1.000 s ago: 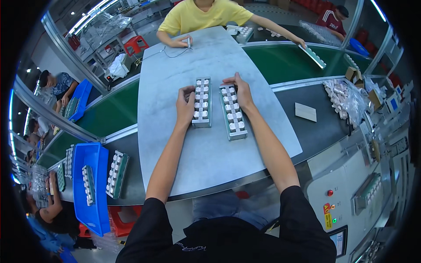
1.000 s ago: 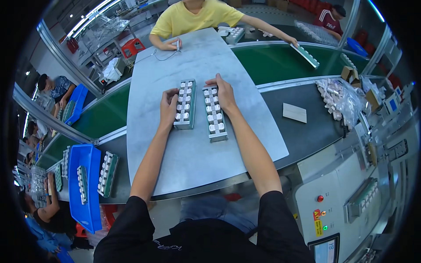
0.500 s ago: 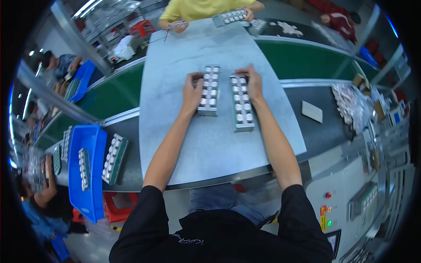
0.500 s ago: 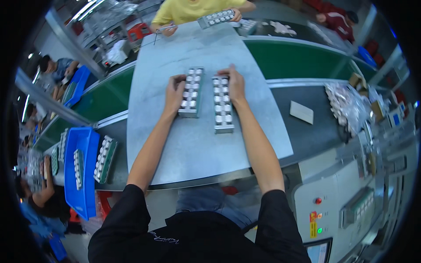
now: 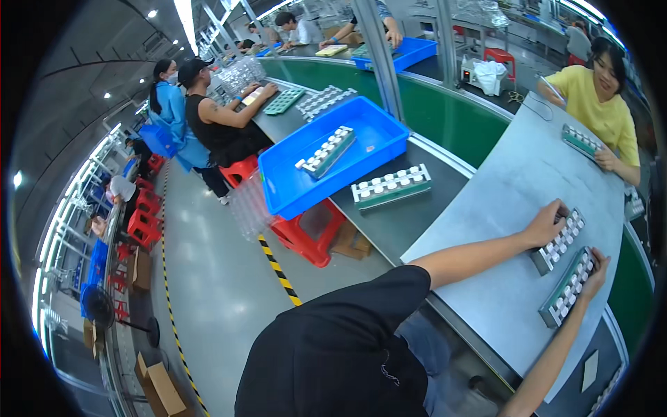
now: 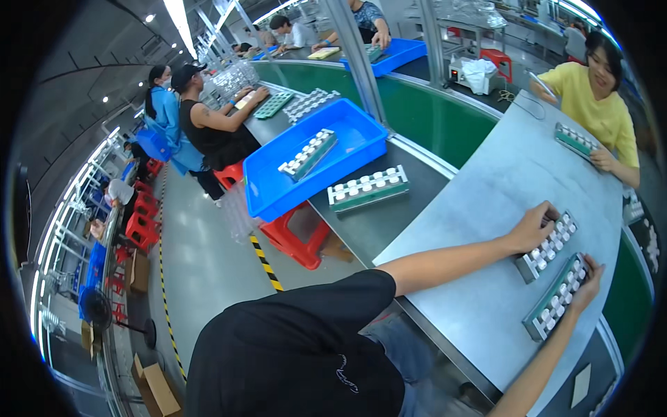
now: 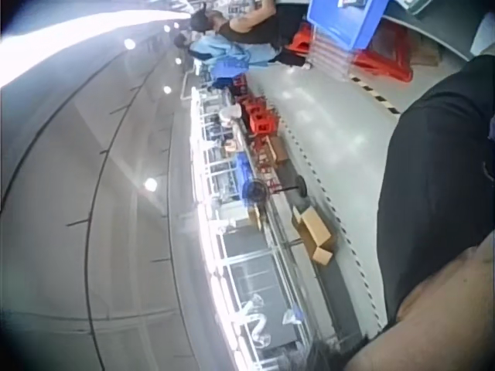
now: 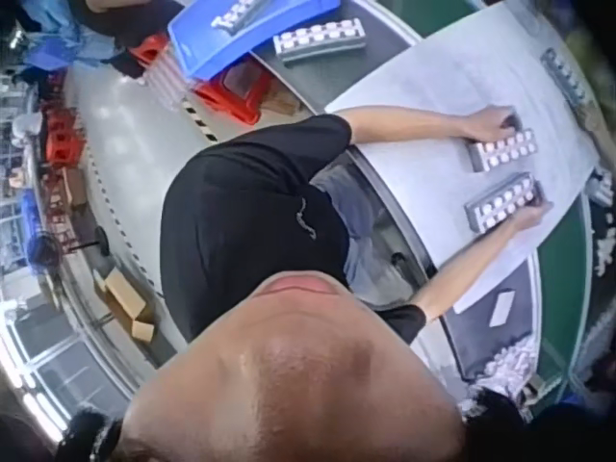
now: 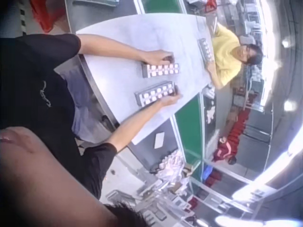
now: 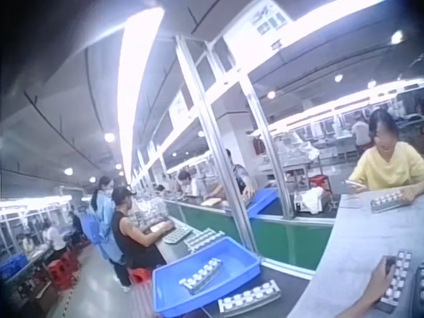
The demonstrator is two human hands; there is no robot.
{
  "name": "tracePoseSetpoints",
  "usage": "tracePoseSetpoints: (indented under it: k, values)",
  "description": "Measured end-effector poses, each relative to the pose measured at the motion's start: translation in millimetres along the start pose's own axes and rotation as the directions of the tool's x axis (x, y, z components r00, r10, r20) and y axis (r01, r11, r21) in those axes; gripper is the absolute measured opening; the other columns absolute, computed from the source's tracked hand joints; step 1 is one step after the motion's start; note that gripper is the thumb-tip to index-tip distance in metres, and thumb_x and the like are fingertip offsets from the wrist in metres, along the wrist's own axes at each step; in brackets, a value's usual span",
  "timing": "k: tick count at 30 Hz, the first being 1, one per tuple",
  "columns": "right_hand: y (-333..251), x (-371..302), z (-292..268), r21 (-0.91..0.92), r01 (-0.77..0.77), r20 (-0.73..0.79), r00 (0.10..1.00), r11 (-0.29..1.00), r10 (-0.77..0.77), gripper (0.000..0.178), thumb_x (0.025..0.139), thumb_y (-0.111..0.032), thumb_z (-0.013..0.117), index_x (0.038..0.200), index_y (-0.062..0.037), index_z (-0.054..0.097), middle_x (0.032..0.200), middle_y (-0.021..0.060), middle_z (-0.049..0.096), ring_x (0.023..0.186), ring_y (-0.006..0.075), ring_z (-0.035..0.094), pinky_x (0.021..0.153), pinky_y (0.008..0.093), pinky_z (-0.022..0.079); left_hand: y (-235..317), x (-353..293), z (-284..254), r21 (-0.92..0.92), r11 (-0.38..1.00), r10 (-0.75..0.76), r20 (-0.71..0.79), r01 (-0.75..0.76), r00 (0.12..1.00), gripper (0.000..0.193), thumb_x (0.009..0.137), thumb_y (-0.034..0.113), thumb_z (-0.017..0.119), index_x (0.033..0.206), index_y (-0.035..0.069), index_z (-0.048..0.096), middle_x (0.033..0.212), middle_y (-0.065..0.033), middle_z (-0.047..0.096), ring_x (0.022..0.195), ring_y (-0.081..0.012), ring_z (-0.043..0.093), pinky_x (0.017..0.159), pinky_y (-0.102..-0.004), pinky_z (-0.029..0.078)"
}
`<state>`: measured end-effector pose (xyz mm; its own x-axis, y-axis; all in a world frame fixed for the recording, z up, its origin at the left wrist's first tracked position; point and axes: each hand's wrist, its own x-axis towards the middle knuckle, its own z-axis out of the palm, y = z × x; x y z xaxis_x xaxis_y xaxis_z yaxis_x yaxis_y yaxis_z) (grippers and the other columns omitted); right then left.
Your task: Manually assemble electronic components into trays and process them through an automated machine on a production line.
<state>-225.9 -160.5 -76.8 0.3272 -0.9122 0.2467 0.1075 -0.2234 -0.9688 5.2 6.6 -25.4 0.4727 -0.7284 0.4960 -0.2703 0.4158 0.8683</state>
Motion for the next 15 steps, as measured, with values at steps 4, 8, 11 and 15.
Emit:
tracePoseSetpoints:
  k: [4,8,11,15]
  values:
    - [0,7,5,0.069,-0.043,0.024,0.999,0.997,0.041,0.064,0.108,-0.044,0.026,0.12,0.0064,0.063,0.117,0.018,0.067,0.112,0.0227,0.061,0.105,0.0324,0.04,5,0,-4,0.016,0.999,0.04,-0.034,-0.039,0.999,0.017,0.087,0.0,0.056,0.103,-0.005,0.055,0.09,-0.0173,0.066,0.084,-0.0239,0.066,0.078,-0.0341,0.053]
    - [5,13,3,0.039,-0.034,0.038,0.999,0.999,0.032,0.063,0.109,-0.044,0.026,0.122,0.0067,0.061,0.119,0.0176,0.067,0.113,0.0229,0.061,0.105,0.0321,0.04,8,0,-3,-0.012,1.0,0.026,-0.099,-0.027,0.995,0.015,0.089,0.001,0.055,0.103,-0.004,0.056,0.089,-0.017,0.067,0.082,-0.0242,0.066,0.077,-0.0347,0.053]
    - [8,16,-1,0.034,-0.033,0.019,0.999,0.999,0.032,0.063,0.109,-0.043,0.026,0.123,0.0067,0.061,0.12,0.0176,0.067,0.113,0.0231,0.061,0.105,0.0322,0.04,10,-2,0,-0.012,1.0,0.026,-0.125,-0.028,0.992,0.015,0.09,0.001,0.055,0.105,-0.004,0.057,0.09,-0.0175,0.068,0.082,-0.0243,0.067,0.077,-0.0345,0.053]
    - [9,14,-3,0.039,-0.006,0.028,1.0,0.999,0.005,0.063,0.109,-0.043,0.026,0.122,0.0069,0.062,0.12,0.0176,0.066,0.113,0.0232,0.061,0.105,0.0328,0.04,11,-3,-1,-0.049,0.999,-0.009,-0.108,0.004,0.994,0.015,0.092,0.002,0.054,0.106,-0.004,0.058,0.092,-0.0173,0.069,0.083,-0.0237,0.067,0.078,-0.0339,0.054]
